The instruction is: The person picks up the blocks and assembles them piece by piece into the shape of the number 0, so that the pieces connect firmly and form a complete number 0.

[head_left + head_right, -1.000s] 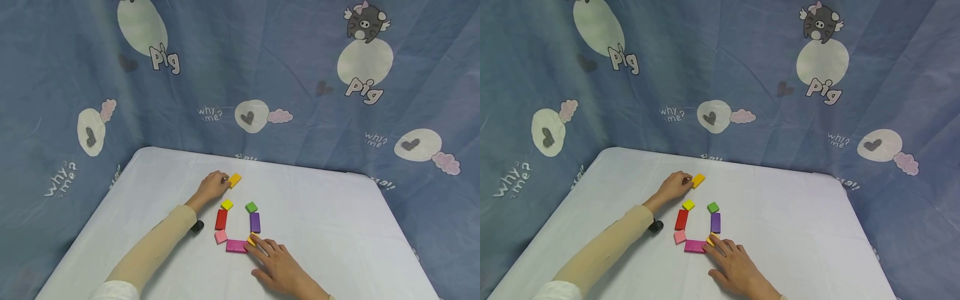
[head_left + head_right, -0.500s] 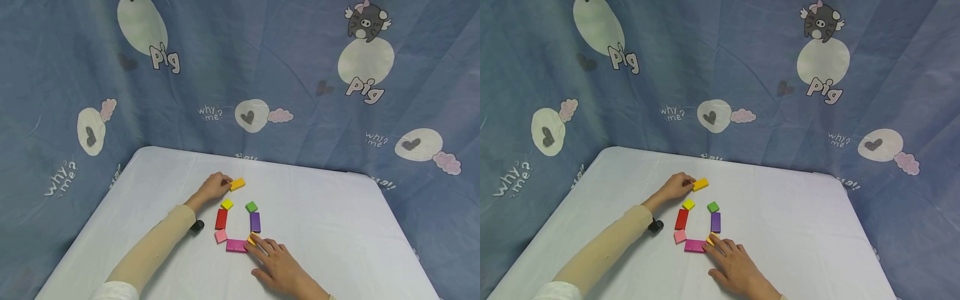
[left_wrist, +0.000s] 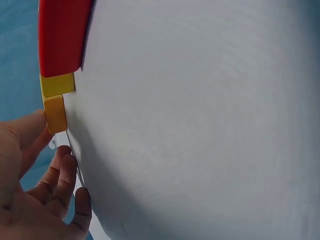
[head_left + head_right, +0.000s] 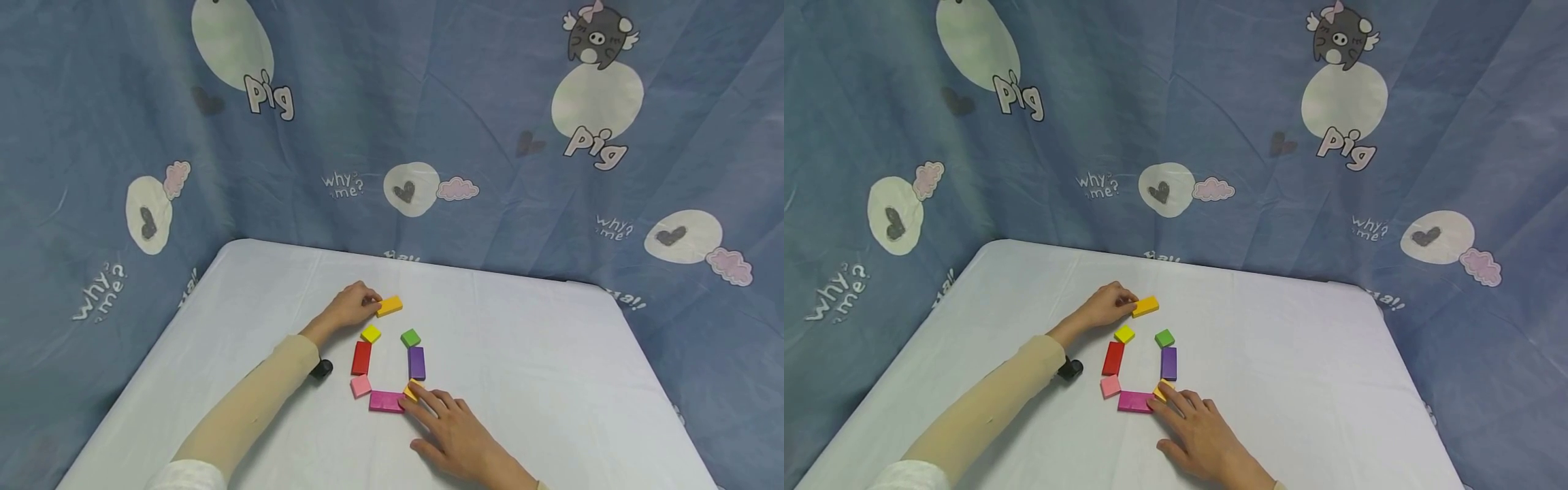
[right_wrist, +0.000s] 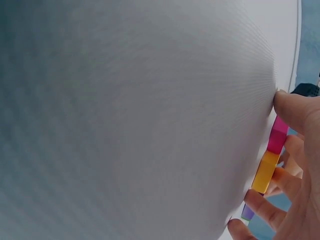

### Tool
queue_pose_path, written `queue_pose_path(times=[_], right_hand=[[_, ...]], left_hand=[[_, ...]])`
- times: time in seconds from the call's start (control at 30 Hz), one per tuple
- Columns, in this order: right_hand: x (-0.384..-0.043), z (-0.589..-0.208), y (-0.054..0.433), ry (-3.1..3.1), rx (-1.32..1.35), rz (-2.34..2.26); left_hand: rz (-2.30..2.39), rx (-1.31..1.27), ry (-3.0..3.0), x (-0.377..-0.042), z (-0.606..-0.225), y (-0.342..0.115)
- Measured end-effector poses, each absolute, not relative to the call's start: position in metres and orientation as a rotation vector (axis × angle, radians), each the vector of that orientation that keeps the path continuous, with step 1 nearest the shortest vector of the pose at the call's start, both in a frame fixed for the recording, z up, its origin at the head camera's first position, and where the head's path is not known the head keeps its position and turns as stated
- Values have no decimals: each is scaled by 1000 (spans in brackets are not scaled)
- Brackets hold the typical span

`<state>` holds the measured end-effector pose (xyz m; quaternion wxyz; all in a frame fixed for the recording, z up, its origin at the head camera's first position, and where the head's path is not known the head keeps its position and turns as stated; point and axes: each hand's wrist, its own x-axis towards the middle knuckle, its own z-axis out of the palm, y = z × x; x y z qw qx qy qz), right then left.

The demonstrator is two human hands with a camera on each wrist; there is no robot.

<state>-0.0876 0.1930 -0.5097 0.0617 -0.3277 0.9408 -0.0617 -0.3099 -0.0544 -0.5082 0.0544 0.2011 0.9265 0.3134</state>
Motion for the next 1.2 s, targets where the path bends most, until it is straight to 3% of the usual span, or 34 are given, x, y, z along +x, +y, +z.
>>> queue_pose_path(times=[1.2], right_hand=[[-87,-511,192,2840,-978,-182]], left_hand=[[860,714,2763,-301,-505,-59]])
